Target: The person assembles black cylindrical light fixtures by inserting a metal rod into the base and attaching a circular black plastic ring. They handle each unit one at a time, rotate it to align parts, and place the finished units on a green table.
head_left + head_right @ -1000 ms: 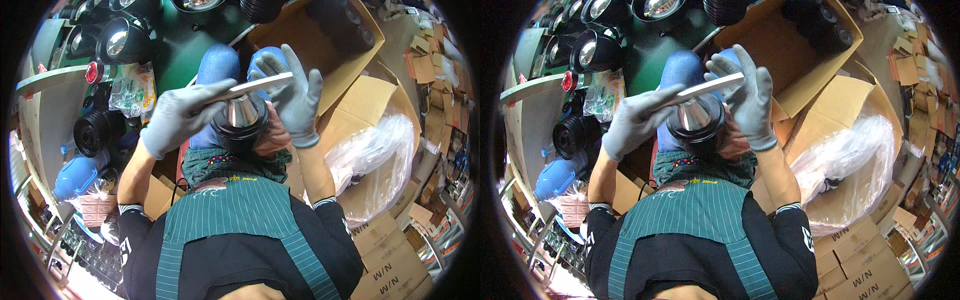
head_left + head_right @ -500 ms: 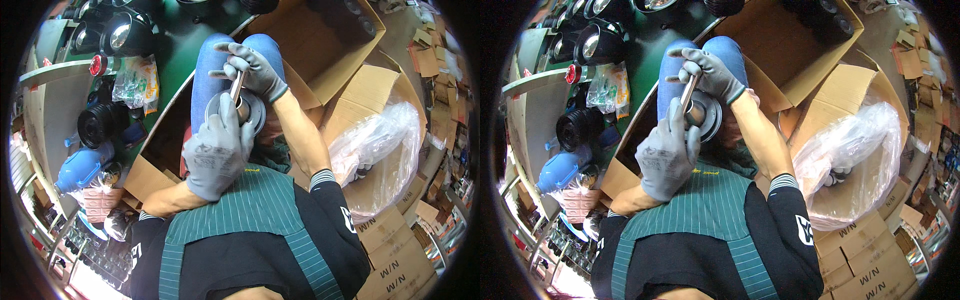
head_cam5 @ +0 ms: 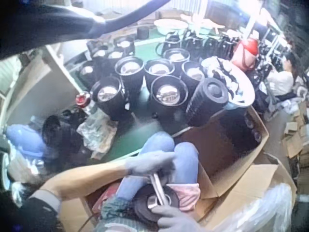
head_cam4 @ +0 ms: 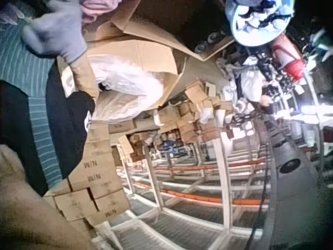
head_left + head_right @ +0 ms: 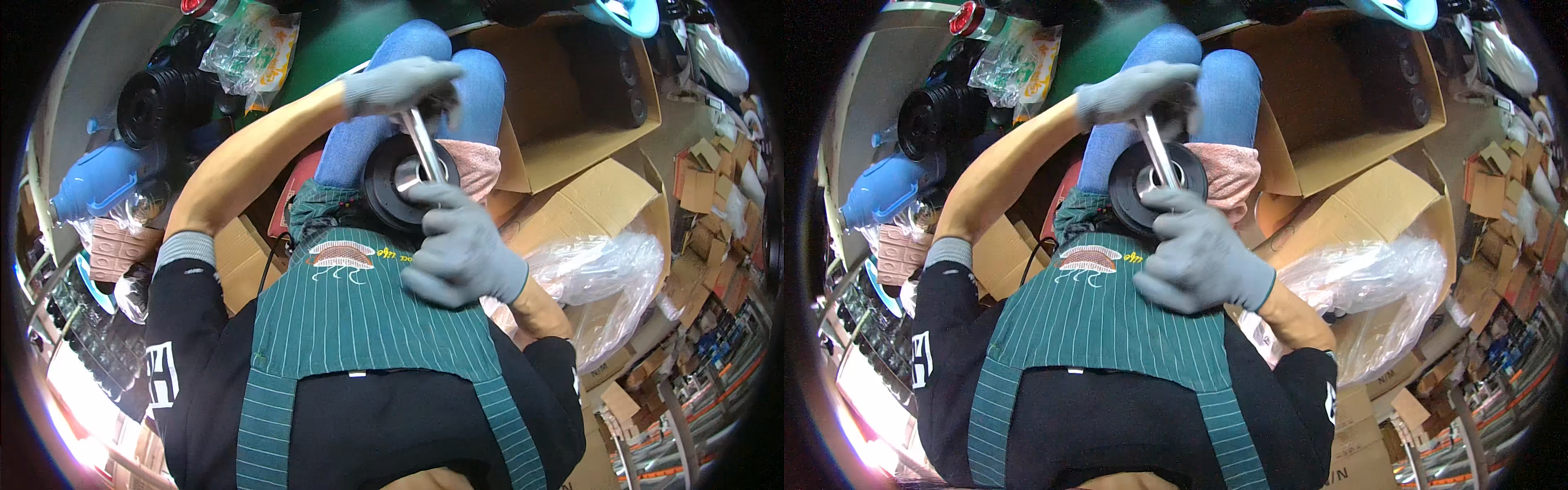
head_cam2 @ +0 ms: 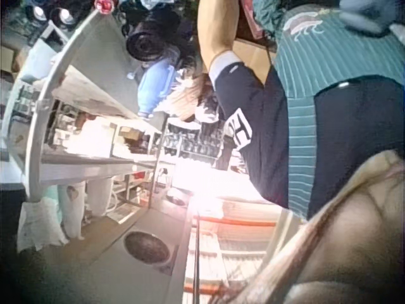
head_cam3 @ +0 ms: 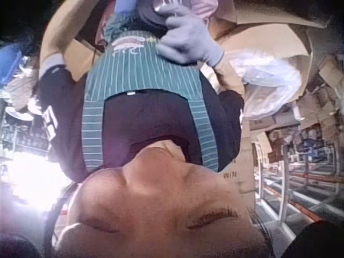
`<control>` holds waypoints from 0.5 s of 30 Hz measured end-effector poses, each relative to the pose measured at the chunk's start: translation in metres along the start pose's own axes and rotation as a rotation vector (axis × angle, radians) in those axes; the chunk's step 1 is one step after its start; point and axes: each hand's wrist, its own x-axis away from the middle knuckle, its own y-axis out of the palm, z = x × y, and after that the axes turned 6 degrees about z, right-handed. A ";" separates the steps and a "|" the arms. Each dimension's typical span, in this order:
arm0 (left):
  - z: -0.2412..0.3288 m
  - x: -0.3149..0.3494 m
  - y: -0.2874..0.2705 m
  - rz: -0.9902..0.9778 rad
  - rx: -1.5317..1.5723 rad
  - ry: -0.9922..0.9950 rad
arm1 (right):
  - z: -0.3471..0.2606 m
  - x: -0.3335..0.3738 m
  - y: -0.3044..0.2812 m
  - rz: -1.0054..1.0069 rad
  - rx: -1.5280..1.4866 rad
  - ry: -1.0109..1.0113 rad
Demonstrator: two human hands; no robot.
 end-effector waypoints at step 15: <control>0.026 -0.085 -0.001 -0.122 -0.812 0.968 | 0.005 -0.070 0.021 0.247 -0.097 0.035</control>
